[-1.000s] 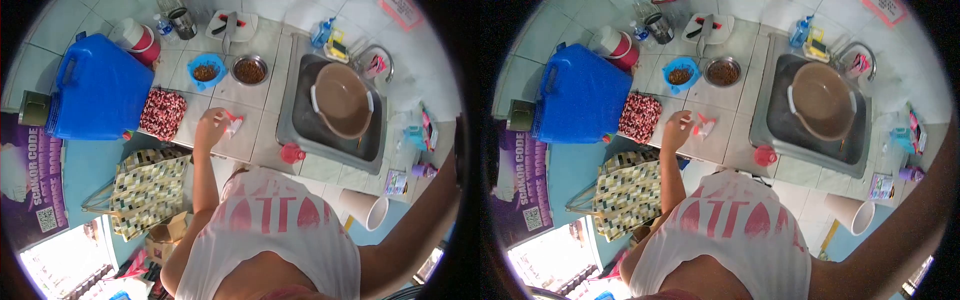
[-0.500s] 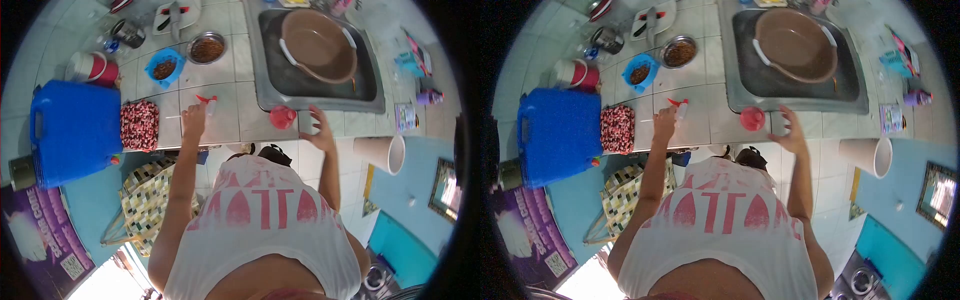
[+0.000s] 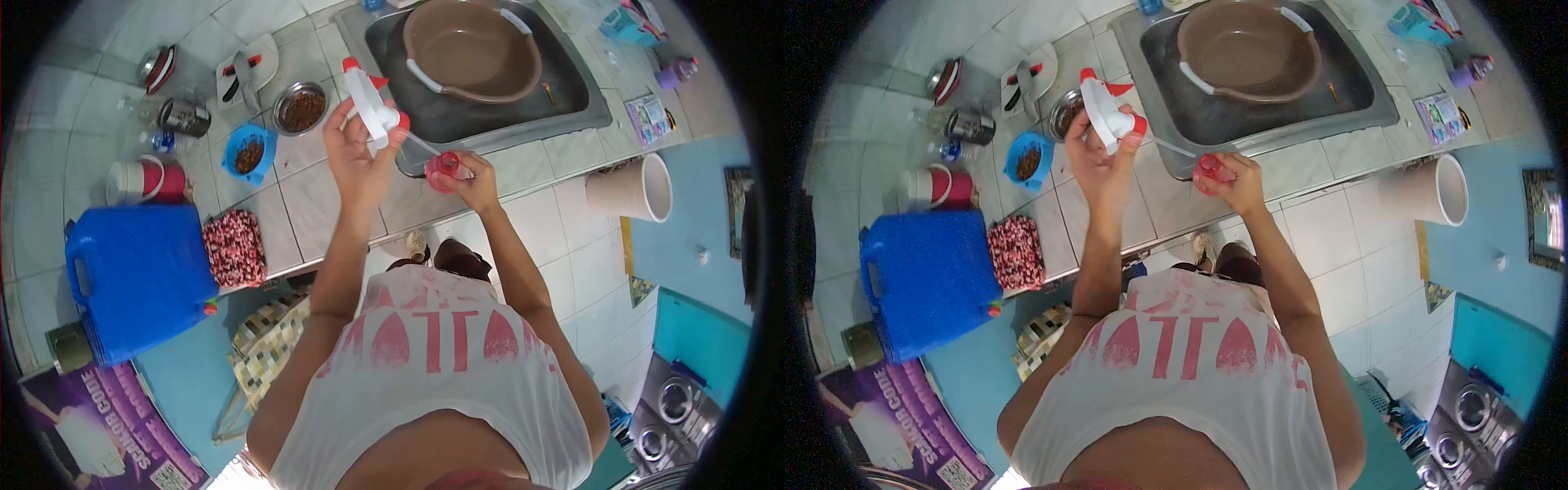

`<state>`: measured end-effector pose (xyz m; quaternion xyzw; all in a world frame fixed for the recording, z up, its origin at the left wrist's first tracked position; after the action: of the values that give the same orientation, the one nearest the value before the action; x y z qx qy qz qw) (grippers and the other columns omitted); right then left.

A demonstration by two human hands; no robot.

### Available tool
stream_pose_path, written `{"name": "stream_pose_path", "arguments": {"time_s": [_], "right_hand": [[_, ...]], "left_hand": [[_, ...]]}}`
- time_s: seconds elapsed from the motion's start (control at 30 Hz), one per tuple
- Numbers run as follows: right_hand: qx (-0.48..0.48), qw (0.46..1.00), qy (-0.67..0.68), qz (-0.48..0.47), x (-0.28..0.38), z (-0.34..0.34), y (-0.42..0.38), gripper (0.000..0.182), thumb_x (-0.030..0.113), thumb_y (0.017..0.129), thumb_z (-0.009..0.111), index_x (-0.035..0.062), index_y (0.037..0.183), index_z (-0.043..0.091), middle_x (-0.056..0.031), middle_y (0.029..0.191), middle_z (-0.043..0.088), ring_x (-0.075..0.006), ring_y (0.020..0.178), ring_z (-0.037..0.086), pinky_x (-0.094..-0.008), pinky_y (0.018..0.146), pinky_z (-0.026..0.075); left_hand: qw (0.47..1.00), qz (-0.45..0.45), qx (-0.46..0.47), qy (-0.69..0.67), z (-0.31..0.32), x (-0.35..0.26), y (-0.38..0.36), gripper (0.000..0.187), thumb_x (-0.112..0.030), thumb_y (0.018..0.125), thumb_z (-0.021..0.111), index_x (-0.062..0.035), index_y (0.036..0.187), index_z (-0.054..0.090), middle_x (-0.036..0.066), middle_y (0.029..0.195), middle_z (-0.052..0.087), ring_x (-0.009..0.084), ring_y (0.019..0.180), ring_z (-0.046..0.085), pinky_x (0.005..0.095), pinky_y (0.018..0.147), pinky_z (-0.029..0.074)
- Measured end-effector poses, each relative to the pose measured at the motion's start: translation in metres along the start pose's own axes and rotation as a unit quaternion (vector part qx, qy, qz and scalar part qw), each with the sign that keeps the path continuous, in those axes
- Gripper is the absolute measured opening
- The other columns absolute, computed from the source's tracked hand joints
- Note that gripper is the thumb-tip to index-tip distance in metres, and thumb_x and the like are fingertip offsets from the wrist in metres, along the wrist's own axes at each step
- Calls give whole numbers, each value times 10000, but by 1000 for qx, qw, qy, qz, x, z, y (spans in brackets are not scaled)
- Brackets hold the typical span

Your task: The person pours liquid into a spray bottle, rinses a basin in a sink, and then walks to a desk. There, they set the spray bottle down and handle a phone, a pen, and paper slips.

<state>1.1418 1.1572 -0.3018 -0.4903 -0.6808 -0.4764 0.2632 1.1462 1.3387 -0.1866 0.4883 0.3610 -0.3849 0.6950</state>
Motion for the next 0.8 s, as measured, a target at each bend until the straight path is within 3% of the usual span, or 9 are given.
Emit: {"name": "stream_pose_path", "arguments": {"time_s": [0.13, 0.17, 0.3, 0.37, 0.47, 0.5, 0.63, 0.73, 0.8], "right_hand": [[-64, 996, -48, 27, 18, -25, 5, 337, 192, 543, 739, 64, 840, 643, -89, 775, 621, -235, 685, 598, -316, 656, 462], [-70, 994, -78, 17, 22, -33, 4, 330, 219, 545, 734, 81, 832, 646, -75, 765, 621, -226, 676, 595, -325, 649, 453], [-112, 980, -161, -17, 30, -68, -6, 294, 264, 553, 713, 129, 807, 652, -43, 732, 620, -202, 643, 584, -339, 642, 423], [-136, 978, -154, -25, 40, -93, -11, 272, 237, 470, 756, 107, 623, 572, -46, 746, 625, -226, 658, 576, -341, 587, 377], [-190, 946, -257, 50, 29, -123, -39, 375, 268, 516, 724, 182, 869, 629, 21, 716, 562, -163, 703, 545, -467, 838, 325], [-194, 940, -273, 67, 21, -135, -50, 399, 373, 524, 715, 176, 858, 617, 10, 776, 571, -186, 787, 542, -476, 858, 319], [-289, 901, -315, 70, 18, -205, -86, 396, 347, 524, 714, 158, 861, 624, 8, 722, 536, -178, 741, 518, -472, 849, 314], [-309, 892, -314, 103, 3, -274, -132, 408, 343, 529, 717, 148, 875, 625, 5, 703, 519, -186, 710, 503, -465, 844, 317], [-290, 930, -204, 98, -6, -327, -174, 422, 339, 541, 724, 144, 902, 625, 4, 702, 505, -190, 711, 497, -453, 844, 315]], "left_hand": [[999, -2, 24, -25, 29, 11, -4, 637, 50, 701, 643, -6, 1189, 237, 231, 1143, 452, 260, 1037, 501, 340, 872, 423], [999, 8, 40, -34, 38, 14, -5, 632, 55, 713, 629, -19, 1197, 230, 214, 1095, 502, 232, 1035, 505, 318, 867, 423], [986, -23, 166, 3, 81, 31, -18, 663, 77, 690, 638, -13, 1204, 229, 202, 1094, 501, 239, 1024, 511, 334, 868, 421], [967, 13, 252, 18, 102, 59, -37, 677, 60, 667, 669, -15, 1197, 254, 193, 1098, 497, 238, 1008, 516, 343, 866, 409], [953, -3, 302, 18, 139, 71, -66, 677, 28, 635, 711, 7, 1156, 279, 183, 1061, 506, 244, 972, 516, 345, 843, 419], [953, -13, 302, 31, 155, 69, -73, 665, 27, 609, 730, 3, 1116, 299, 166, 1019, 512, 233, 941, 524, 330, 812, 433], [955, 24, 293, 49, 228, 72, -113, 617, 17, 554, 774, -8, 995, 343, 141, 957, 514, 209, 895, 534, 304, 764, 442], [913, 39, 405, -36, 299, 77, -148, 553, 4, 574, 767, -13, 956, 366, 128, 951, 517, 184, 870, 541, 303, 772, 440], [781, -152, 597, -106, 358, 65, -183, 494, -7, 621, 736, -14, 963, 379, 111, 948, 520, 164, 860, 546, 298, 789, 436]]}}
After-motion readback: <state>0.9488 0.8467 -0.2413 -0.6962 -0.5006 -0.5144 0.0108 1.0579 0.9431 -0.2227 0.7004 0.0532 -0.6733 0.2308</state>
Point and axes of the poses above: each hand's wrist, its own y-axis towards the middle knuckle, its own z-axis out of the palm, x = y × z, the point moved 3 cm from there along y, towards the middle knuckle
